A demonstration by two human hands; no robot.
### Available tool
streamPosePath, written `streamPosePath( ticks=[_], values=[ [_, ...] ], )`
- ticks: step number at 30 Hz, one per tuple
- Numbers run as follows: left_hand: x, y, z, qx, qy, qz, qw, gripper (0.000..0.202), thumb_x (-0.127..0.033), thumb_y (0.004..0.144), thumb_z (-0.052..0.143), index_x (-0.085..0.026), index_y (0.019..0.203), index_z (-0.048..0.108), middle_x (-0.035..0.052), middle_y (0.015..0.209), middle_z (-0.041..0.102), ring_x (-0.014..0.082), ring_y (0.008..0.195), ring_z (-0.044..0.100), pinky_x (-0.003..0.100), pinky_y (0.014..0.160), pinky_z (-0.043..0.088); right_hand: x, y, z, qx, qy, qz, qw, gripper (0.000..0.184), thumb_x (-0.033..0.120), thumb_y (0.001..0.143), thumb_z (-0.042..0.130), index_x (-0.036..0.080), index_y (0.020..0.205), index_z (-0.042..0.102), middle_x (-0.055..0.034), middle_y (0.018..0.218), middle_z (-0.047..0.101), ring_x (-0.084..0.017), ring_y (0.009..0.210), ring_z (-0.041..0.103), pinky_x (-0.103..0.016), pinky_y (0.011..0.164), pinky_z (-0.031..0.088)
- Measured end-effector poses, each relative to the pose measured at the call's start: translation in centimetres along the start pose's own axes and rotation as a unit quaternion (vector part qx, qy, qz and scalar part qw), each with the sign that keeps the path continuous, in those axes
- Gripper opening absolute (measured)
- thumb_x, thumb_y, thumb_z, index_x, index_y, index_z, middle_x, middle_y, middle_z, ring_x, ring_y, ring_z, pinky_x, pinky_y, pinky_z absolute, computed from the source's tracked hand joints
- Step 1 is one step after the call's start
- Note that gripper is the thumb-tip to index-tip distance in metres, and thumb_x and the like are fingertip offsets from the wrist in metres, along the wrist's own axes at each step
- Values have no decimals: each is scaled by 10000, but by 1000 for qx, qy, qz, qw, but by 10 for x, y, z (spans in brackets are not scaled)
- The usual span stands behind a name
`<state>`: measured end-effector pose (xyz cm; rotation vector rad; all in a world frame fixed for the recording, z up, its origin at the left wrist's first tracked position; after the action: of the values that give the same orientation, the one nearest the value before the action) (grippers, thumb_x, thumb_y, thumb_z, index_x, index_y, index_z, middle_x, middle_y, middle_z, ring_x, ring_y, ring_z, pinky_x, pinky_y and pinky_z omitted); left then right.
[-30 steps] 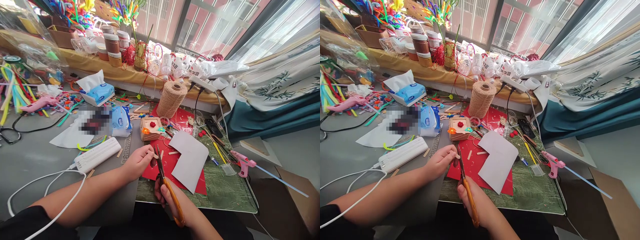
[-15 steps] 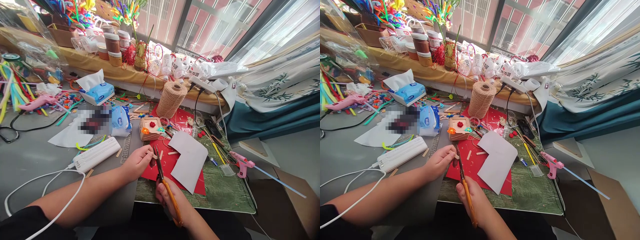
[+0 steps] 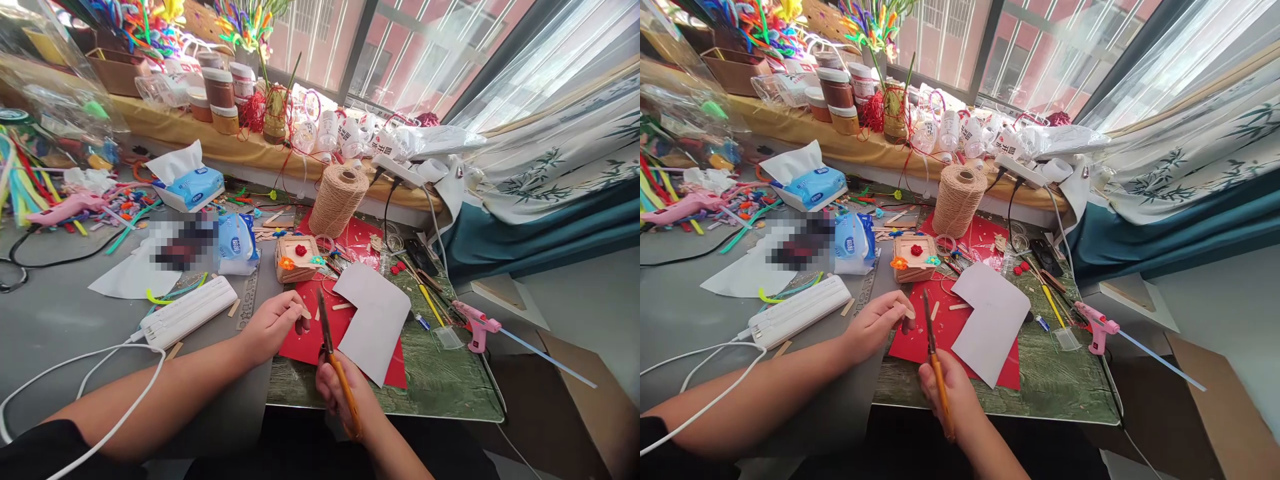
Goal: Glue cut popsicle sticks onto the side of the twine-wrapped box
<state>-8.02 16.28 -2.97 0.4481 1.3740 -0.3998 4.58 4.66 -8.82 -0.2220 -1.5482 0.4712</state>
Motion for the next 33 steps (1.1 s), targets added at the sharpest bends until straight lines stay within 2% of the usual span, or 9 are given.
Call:
streamPosePath(
  ticks=[3, 6, 11, 17, 20, 25, 29, 31, 33],
  values=[
    [4, 2, -1, -10, -27, -16, 999, 300, -405, 1042, 478, -168, 901, 596, 26, 793, 663, 152, 722, 617, 289, 704, 500, -7, -7, -38, -64, 33, 21, 997, 592, 795, 799, 654, 236, 861, 468, 85, 608, 398, -74, 460, 302, -209, 410, 243],
    [9, 3, -1, -14, -55, -33, 998, 308, -423, 1041, 481, -166, 921, 601, 27, 804, 672, 149, 712, 622, 289, 698, 503, -2, -26, -100, -169, -30, 2, 985, 523, 675, 772, 768, 211, 896, 560, 47, 660, 498, -102, 513, 423, -234, 466, 331],
    [11, 3, 1, 5, -16, -42, 999, 315, -433, 1030, 522, -163, 970, 674, 62, 913, 737, 145, 733, 648, 282, 719, 518, 3, -70, -197, -314, -167, -18, 935, 468, 540, 734, 796, 194, 1017, 655, -80, 906, 702, -272, 898, 668, -352, 785, 533],
    [6, 9, 12, 83, 188, -4, 979, 290, -426, 980, 617, -204, 1001, 804, 76, 941, 768, 201, 882, 692, 308, 825, 546, -16, -104, -256, -363, -384, 79, 845, 347, 476, 801, 677, 186, 989, 646, -69, 851, 696, -254, 754, 664, -347, 670, 475],
    [6, 13, 24, 140, 271, 48, 951, 245, -383, 980, 628, -274, 1093, 816, 59, 1042, 765, 193, 965, 697, 295, 882, 540, -18, -107, -264, -354, -464, 97, 806, 281, 427, 840, 643, 180, 974, 656, -48, 804, 666, -224, 706, 628, -325, 637, 433],
    [16, 19, 28, 148, 317, 54, 935, 193, -382, 955, 671, -302, 1042, 823, 38, 1017, 736, 163, 914, 689, 262, 834, 537, -14, -113, -275, -382, -455, 52, 803, 398, 336, 855, 674, 160, 1212, 669, -120, 1049, 706, -263, 908, 666, -353, 798, 491],
    [20, 19, 25, 108, 300, -6, 948, 226, -436, 928, 694, -264, 1020, 809, 40, 940, 733, 167, 843, 666, 260, 744, 508, 8, -133, -251, -462, -467, -42, 752, 330, 344, 867, 702, 158, 1140, 717, -184, 1169, 674, -368, 1141, 591, -510, 1041, 426],
    [22, 14, 31, 86, 255, -68, 961, 260, -472, 895, 725, -225, 949, 783, 38, 897, 736, 170, 817, 661, 261, 733, 505, 17, -131, -215, -451, -382, -123, 797, 263, 358, 920, 663, 191, 1113, 727, -163, 1186, 674, -354, 1175, 574, -528, 1078, 410],
    [23, 6, 49, 83, 199, -124, 969, 304, -500, 867, 748, -197, 882, 732, 30, 857, 729, 163, 787, 651, 256, 719, 504, 16, -111, -166, -346, -201, -182, 898, 267, 384, 949, 660, 240, 1164, 724, -118, 1195, 682, -285, 1090, 625, -462, 1014, 483]
  ],
)
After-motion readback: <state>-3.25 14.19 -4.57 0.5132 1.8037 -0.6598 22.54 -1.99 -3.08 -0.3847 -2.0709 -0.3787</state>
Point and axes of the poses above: each hand's wrist, its own y-axis towards the middle knuckle, its own z-axis out of the palm, x = y × z, the point moved 9 cm from there along y, towards the middle knuckle
